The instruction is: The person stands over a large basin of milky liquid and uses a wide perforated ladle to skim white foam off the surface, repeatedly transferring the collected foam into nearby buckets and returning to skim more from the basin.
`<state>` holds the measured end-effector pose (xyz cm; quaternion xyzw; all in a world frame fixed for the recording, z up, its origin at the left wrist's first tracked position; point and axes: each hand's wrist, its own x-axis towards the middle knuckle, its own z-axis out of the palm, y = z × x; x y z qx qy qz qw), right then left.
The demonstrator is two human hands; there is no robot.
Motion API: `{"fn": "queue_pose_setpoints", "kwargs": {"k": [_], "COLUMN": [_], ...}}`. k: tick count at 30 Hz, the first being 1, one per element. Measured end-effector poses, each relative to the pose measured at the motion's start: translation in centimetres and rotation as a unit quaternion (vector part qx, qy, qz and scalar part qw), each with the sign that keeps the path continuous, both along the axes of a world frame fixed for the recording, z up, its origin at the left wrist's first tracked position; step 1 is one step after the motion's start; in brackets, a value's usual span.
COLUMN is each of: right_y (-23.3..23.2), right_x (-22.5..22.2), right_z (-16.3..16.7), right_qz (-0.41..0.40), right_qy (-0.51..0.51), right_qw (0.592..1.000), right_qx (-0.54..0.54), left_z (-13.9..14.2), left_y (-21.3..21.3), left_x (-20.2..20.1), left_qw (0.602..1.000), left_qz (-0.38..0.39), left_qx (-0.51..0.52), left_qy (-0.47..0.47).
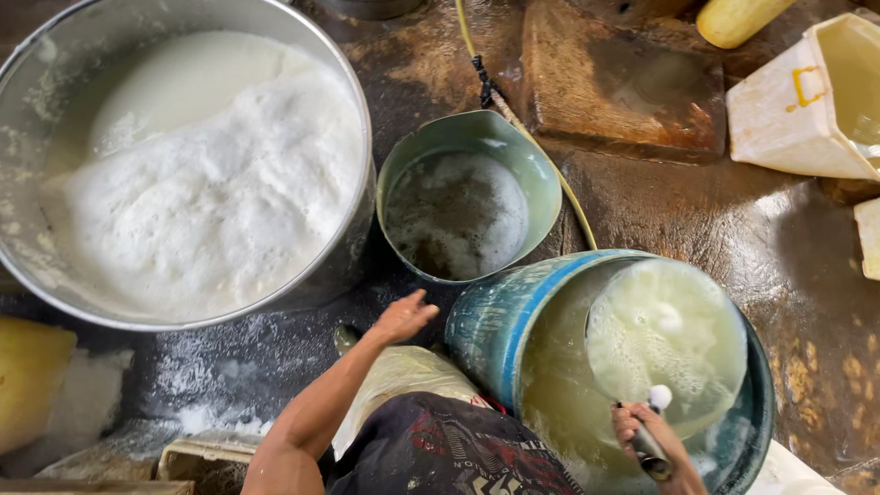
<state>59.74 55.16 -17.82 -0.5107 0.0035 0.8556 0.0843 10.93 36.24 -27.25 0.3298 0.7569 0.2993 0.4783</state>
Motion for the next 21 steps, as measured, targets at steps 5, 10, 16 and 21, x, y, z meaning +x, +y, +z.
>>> {"fn": "queue_pose_setpoints", "kwargs": {"k": [5, 10, 16, 21], "right_y": [2.4, 2.1, -0.2, -3.5], "right_x": [-2.2, -10.9, -25.8, -39.1], "right_z": [0.6, 0.4, -1.4, -3.6], "right_qz": [0.085, 0.234, 0.378, 0.388], "right_qy": [-0.080, -0.109, -0.065, -0.058], "right_qw": [0.992, 0.965, 0.923, 0.919], "right_qx": [0.041, 0.055, 0.041, 0.036], "left_z": [-1.8, -1.0, 0.1, 0.1], "left_y": [-9.4, -18.2, -24.0, -25.8], "left_x": [-6.7, -13.0, -18.4, -19.4], "left_qw": [0.925, 0.754, 0.696, 0.714], "left_qz": [0.347, 0.618, 0.679, 0.668], "left_qx": [-0.039, 0.053, 0.093, 0.069], "left_qy": [-0.150, -0.218, -0.214, -0.196]}}
